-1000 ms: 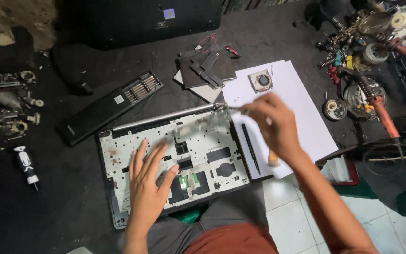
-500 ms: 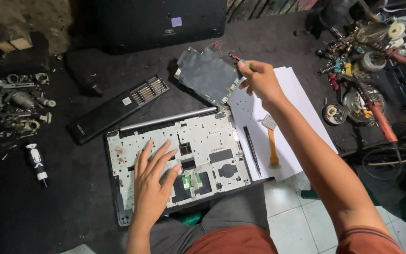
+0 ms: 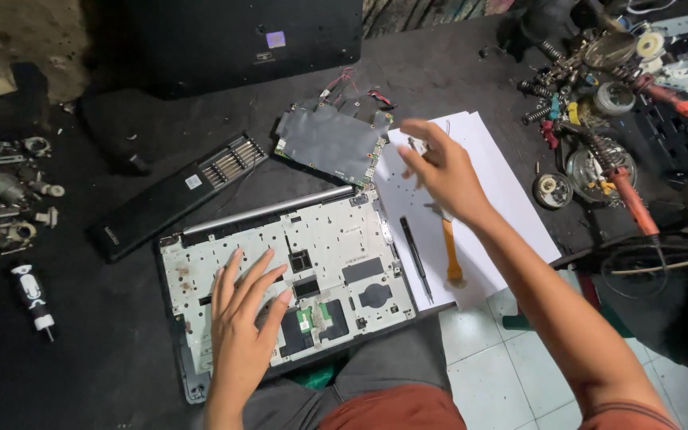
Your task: Disassembling a laptop to remove the motherboard and clean internal components using a brush and screwdriver.
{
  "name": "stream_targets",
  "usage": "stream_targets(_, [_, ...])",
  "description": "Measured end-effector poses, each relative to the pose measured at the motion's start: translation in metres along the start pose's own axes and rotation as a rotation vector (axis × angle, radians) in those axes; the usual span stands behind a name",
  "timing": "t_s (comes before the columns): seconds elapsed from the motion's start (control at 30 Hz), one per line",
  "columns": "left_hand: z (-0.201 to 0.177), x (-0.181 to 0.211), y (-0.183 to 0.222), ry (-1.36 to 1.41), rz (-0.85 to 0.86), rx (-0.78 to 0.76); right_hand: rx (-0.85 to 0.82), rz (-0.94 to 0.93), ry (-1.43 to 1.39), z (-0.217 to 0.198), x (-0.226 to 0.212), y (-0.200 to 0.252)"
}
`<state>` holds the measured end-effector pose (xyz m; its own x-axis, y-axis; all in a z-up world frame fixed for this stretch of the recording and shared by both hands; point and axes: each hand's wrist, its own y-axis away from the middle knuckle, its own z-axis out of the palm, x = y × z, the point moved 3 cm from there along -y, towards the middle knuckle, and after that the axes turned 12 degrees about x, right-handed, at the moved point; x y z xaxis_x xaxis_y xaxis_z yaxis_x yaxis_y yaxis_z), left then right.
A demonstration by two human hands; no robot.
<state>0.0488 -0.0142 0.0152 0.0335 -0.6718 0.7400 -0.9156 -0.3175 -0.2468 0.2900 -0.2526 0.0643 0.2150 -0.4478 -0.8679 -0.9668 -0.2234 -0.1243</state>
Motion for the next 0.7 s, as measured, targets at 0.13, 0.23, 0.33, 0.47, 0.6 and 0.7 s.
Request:
stream_targets(0.13, [0.003, -0.004, -0.001, -0.011, -0.002, 0.002, 0.050, -0.221, 0.268, -0.012, 0.006, 0.051])
stream_targets(0.23, [0.003, -0.006, -0.001, -0.024, -0.007, 0.004, -0.002, -0.264, 0.728, -0.013, 0.018, 0.089])
stream_targets(0.33, [-0.005, 0.001, -0.005, 0.052, -0.047, 0.007, -0.024, -0.364, 0.919, -0.010, 0.037, 0.113])
stream_targets(0.47, [-0.022, 0.011, -0.017, 0.314, -0.363, -0.002, -0.058, -0.390, 0.881, -0.006, 0.048, 0.124])
stream_targets(0.6, [-0.032, 0.036, -0.010, 0.294, -0.271, 0.111, -0.020, -0.435, 0.962, -0.003, 0.052, 0.129])
stream_targets(0.7, [-0.052, 0.144, -0.043, 0.333, -0.292, 0.108, -0.069, -0.135, 0.781, -0.015, 0.038, 0.116])
